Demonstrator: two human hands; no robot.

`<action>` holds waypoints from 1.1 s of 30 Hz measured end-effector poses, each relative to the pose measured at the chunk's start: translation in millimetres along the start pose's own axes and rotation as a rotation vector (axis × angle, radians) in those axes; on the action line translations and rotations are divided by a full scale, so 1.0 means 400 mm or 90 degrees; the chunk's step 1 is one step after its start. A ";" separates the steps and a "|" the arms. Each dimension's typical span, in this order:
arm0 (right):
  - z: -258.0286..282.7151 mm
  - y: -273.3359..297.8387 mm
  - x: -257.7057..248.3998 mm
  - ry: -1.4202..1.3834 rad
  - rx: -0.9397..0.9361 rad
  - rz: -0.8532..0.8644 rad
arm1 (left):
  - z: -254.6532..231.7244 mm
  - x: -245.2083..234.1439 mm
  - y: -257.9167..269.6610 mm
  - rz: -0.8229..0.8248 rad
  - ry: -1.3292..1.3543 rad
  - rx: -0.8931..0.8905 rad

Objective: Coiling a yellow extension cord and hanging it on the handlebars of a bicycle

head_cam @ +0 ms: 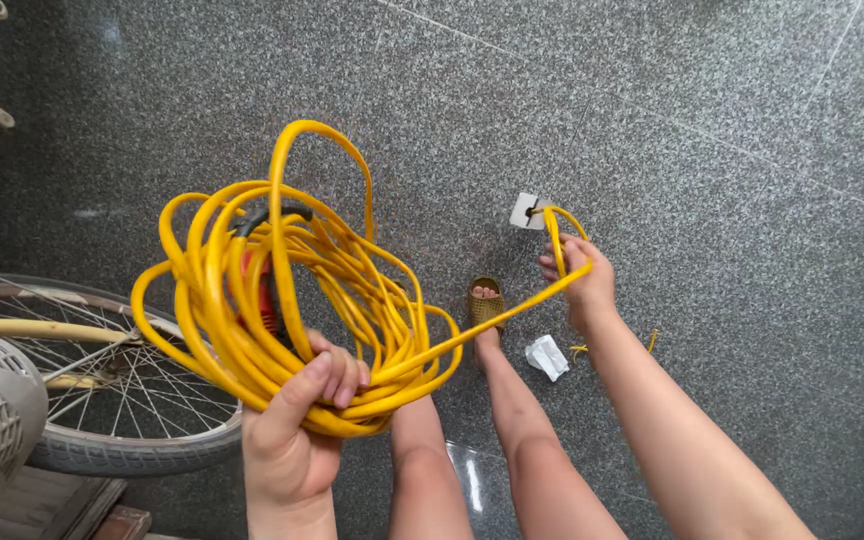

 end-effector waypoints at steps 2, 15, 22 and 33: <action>0.046 0.037 0.036 -0.261 -0.029 0.008 | 0.019 -0.023 0.004 -0.031 -0.030 -0.019; 0.278 0.250 0.123 -0.258 -0.161 0.171 | 0.113 0.006 -0.022 -0.134 -0.092 -0.154; 0.362 0.333 0.221 -0.200 -0.259 0.252 | 0.130 0.001 -0.068 -0.157 -0.094 -0.068; 0.485 0.524 0.383 0.255 -0.557 0.489 | 0.102 -0.038 -0.090 -0.191 -0.116 -0.024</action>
Point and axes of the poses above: each hand's wrist, its own y-axis away from the middle knuckle, its own x-axis out of the palm, z = x × y, the point moved 6 cm from there along -y, towards the middle knuckle, and after that the axes turned 13 degrees about z, right-handed, at the moved point
